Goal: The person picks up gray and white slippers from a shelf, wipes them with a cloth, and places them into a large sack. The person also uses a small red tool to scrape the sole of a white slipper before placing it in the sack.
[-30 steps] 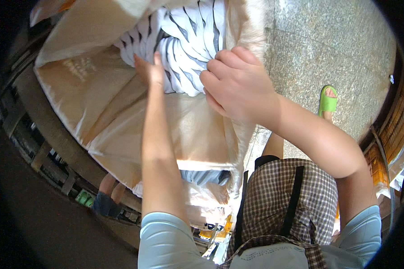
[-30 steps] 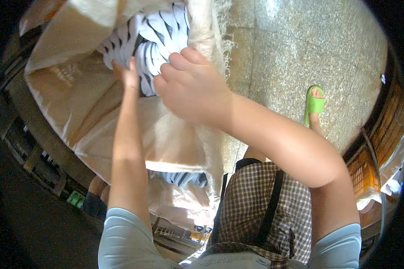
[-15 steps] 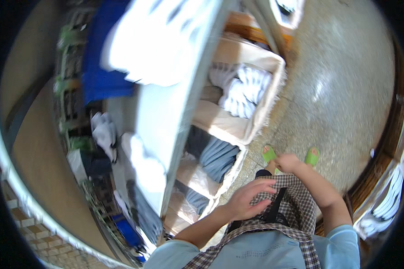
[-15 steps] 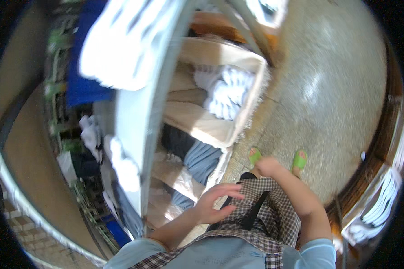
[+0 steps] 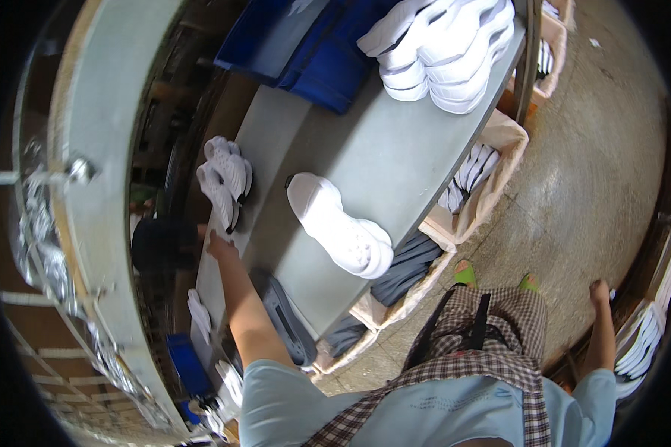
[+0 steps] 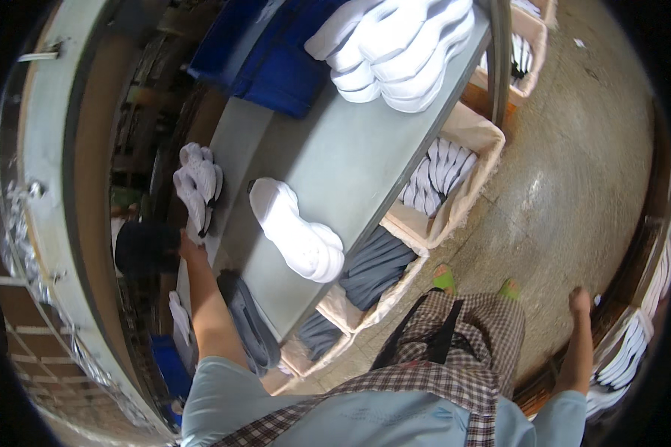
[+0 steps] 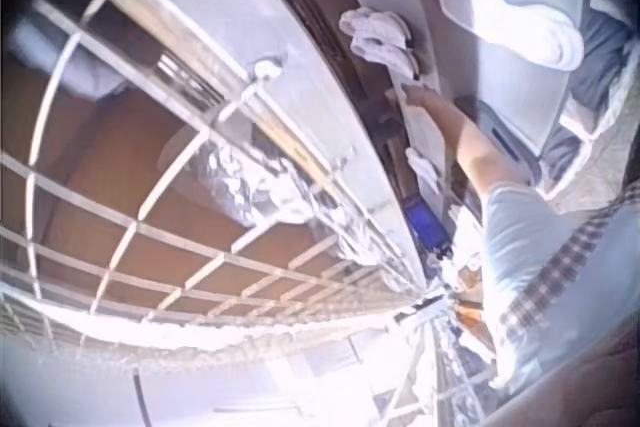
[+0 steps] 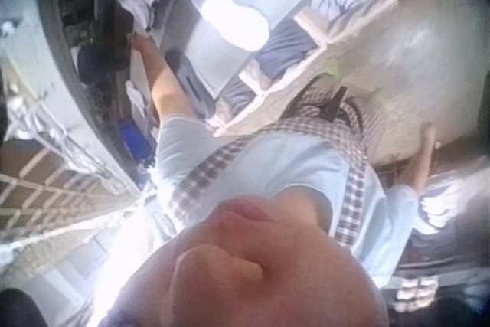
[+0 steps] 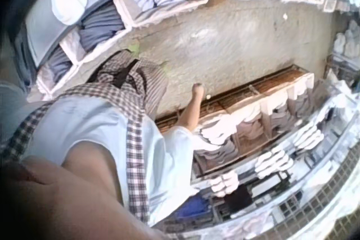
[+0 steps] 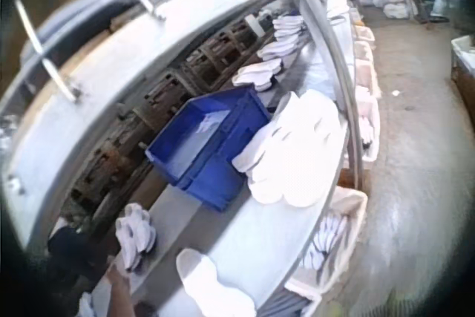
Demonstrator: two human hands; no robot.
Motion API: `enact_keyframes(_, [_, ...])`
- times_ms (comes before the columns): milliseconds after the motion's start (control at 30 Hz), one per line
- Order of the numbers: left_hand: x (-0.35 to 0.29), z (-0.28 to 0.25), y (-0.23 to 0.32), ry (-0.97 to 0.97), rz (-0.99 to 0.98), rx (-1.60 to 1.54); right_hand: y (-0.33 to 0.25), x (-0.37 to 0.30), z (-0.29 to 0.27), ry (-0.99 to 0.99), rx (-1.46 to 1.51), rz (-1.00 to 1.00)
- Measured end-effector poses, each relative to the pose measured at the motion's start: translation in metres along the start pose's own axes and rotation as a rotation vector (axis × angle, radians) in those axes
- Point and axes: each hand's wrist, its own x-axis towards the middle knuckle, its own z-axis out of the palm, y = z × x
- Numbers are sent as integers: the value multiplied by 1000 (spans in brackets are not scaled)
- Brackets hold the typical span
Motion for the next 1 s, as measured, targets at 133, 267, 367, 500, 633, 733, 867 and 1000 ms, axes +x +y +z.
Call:
enact_keyframes(133, [92,-1,-56,-361,535,618,-101,-40,-3,3,108,-59])
enact_keyframes(267, [160,12,-85,-662,229,90,-208,-81,12,-239,90,-193])
enact_keyframes(367, [171,-6,-71,-713,210,75,-245,-102,30,-303,127,-454])
enact_keyframes(500, [119,-25,-20,-545,-343,-738,-242,-113,45,-340,177,-440])
enact_keyframes(633, [60,-2,21,-786,-608,-901,-204,-108,44,-252,77,-270])
enact_keyframes(733, [32,48,34,-832,-572,-819,-170,-96,38,-190,14,-158])
enact_keyframes(867, [0,82,11,-767,-378,-472,-142,-94,31,-72,174,-127])
enact_keyframes(1000, [-14,71,7,-781,-411,-215,-128,-122,26,-81,254,-64])
